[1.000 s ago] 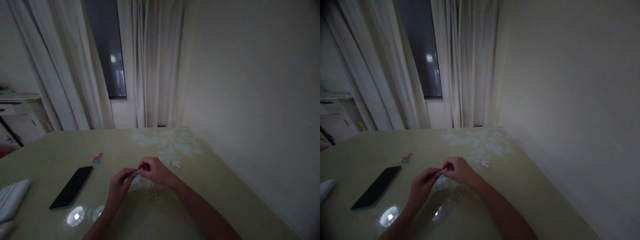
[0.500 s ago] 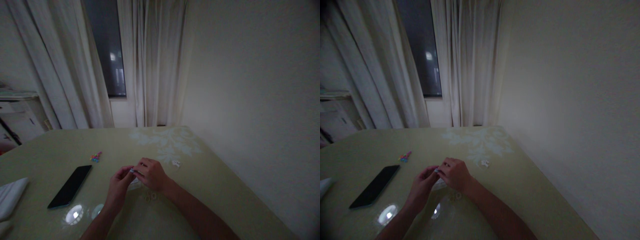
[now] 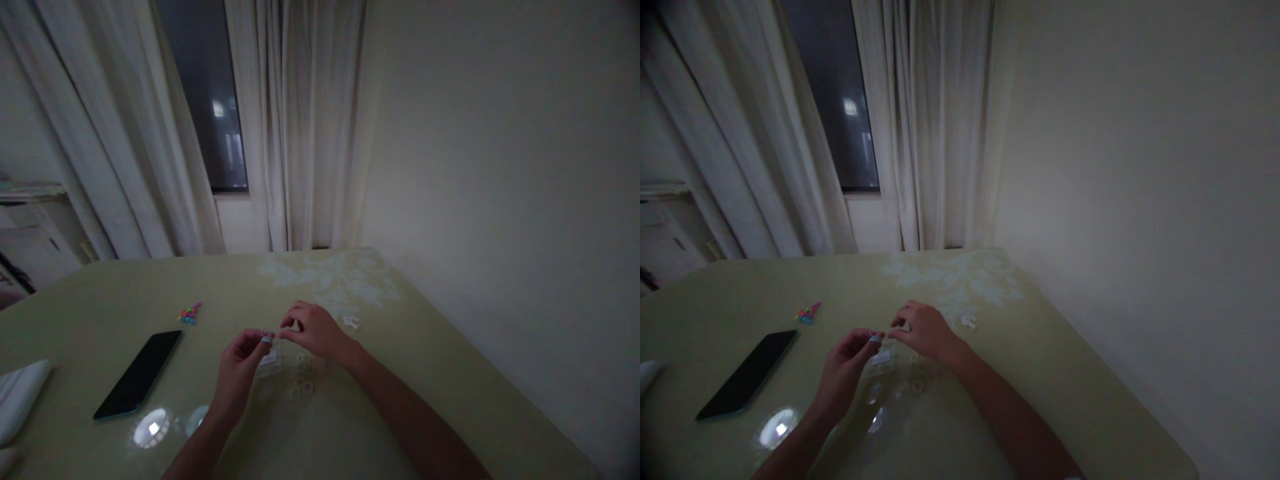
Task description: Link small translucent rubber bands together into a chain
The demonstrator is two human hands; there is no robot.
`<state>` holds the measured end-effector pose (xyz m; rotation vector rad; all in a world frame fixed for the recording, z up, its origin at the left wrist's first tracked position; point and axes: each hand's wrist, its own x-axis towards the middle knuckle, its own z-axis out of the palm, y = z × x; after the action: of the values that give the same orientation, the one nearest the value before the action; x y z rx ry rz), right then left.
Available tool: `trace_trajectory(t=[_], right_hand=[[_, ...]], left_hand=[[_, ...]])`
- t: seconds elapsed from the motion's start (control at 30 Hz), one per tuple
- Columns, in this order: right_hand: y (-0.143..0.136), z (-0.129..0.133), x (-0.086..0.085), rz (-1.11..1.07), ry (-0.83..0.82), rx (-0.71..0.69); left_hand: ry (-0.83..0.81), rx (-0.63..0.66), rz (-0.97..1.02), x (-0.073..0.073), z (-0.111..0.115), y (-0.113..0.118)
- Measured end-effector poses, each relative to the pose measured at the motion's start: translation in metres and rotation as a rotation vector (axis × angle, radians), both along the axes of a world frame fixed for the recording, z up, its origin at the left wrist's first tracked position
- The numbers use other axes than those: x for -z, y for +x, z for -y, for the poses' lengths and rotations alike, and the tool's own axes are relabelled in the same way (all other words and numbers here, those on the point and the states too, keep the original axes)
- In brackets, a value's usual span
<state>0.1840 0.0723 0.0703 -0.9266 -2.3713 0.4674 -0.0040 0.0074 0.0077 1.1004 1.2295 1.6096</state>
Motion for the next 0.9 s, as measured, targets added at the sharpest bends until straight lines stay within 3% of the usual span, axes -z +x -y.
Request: trace_trajectory(t=[0.23, 0.37, 0.57, 0.73, 0.9], right_hand=[[0.037, -0.015, 0.014, 0.457, -0.100, 0.089], [0.042, -0.018, 0.016, 0.431, -0.150, 0.133], [0.034, -0.015, 0.008, 0.617, -0.207, 0.090], [0.016, -0.004, 0.020, 0.595, -0.172, -0.038], [0.011, -0.001, 0.029, 0.601, -0.141, -0.054]], left_hand=[[0.009, 0.023, -0.148, -0.002, 0.002, 0.001], [0.041, 0.057, -0.225, 0.001, 0.002, 0.000], [0.067, 0.064, -0.230, 0.003, 0.004, -0.002], [0.086, 0.037, -0.256, 0.002, 0.005, -0.001], [0.105, 0.040, -0.308, 0.004, 0.006, -0.001]])
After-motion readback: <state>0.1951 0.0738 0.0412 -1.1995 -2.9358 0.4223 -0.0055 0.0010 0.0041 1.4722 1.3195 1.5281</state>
